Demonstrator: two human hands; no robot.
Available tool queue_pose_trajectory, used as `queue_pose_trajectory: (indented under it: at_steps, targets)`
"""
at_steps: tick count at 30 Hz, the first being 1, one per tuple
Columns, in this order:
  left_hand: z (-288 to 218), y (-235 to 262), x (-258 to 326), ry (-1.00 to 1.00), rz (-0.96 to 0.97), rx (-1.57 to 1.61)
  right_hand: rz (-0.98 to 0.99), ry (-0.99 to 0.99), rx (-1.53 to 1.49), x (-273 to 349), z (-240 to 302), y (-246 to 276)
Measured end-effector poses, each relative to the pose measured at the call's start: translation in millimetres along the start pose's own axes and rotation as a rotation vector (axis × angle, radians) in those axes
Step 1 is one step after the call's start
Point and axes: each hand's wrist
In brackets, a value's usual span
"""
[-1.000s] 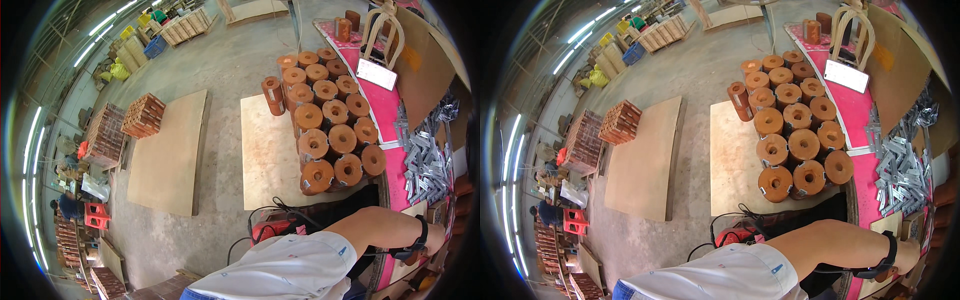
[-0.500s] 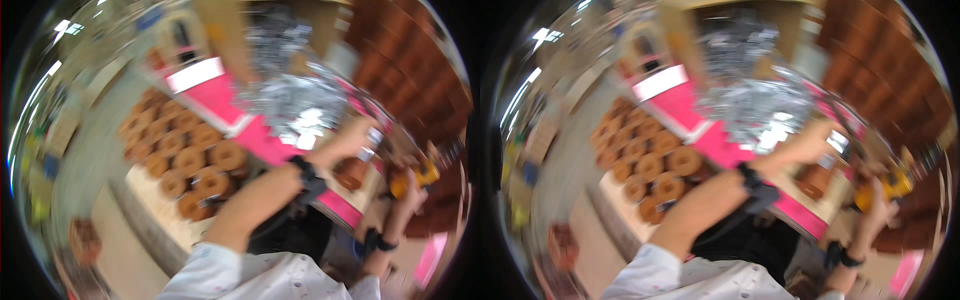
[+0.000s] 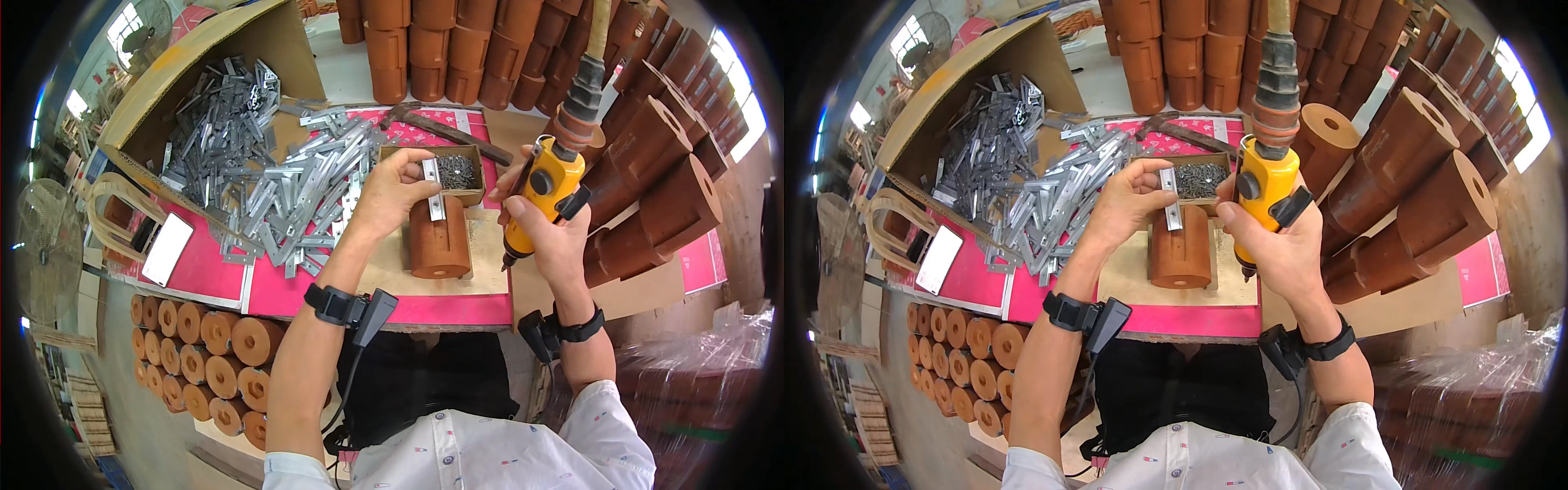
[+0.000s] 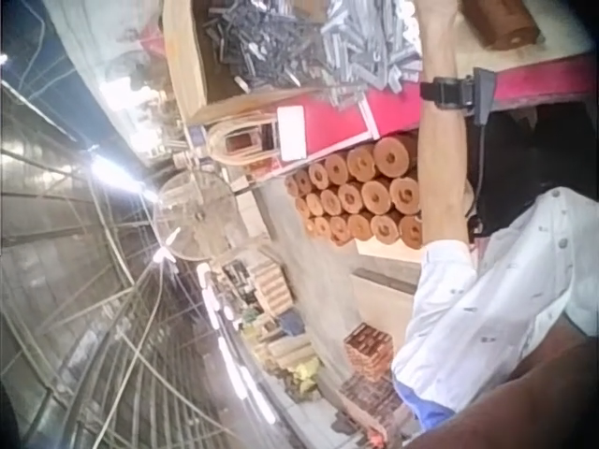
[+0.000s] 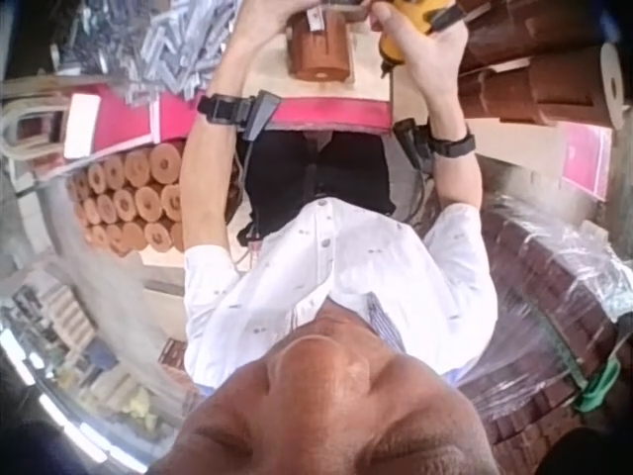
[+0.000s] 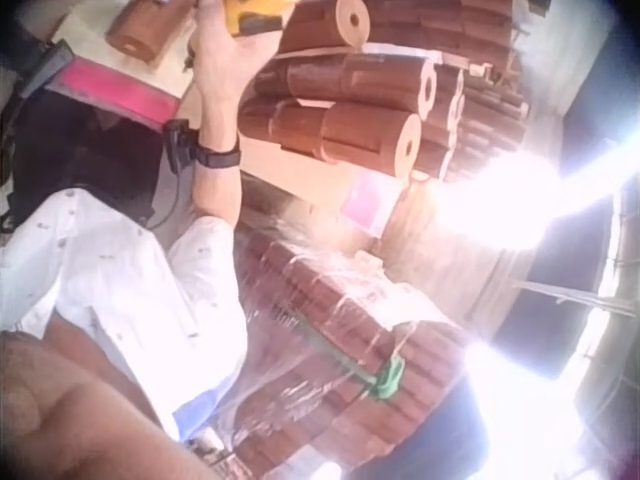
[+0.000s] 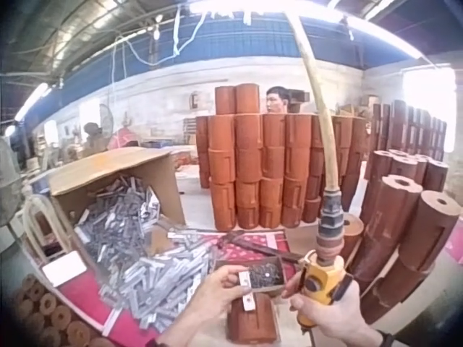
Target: Attaching metal brackets to wooden cylindrical furniture components using a pneumatic screwdriver.
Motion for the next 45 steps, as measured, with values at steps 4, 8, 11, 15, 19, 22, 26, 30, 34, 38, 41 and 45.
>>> queue_pose_trajectory:
  at_steps: [4,8,11,15,19,22,26,30,34,38,41,45]
  targets:
    - [3,0,-4,0.043,-0.001,0.007,-0.01,0.001,-0.024,1,1,-2]
    - [9,5,-7,0.102,0.008,0.021,0.008,0.021,-0.017,2,1,-4]
    - [7,7,-8,0.129,0.053,0.04,0.003,0.01,-0.066,3,2,-4]
    - [3,7,-6,0.242,0.15,-0.024,-0.011,-0.019,-0.105,3,2,-5]
    - [4,7,7,0.248,0.279,-0.141,0.009,-0.033,-0.073,3,3,-4]
    - [3,4,20,0.099,0.241,-0.284,-0.014,-0.014,-0.126,1,2,-7]
    - [8,8,12,-0.048,0.132,-0.362,-0.013,0.002,-0.1,-4,3,-5]
    - [17,23,-24,-0.169,-0.039,-0.884,-0.024,0.0,-0.09,-13,8,-3]
    - [44,35,-49,-0.185,0.175,-1.037,-0.046,-0.018,-0.052,-26,8,-13]
    - [66,22,-72,-0.187,0.06,-1.113,-0.163,-0.05,0.135,-22,14,-9]
    - [63,4,-79,-0.084,0.032,-1.054,-0.087,0.076,0.021,-21,-5,15]
    - [63,3,-69,-0.035,-0.064,-0.986,-0.051,0.127,0.081,-26,-15,13]
Point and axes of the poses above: each hand's wrist, its own x-axis away from the middle knuckle, its own y-axis out of the back of the hand, z = x × y, and after that the axes turned 7 degrees about z, right-handed
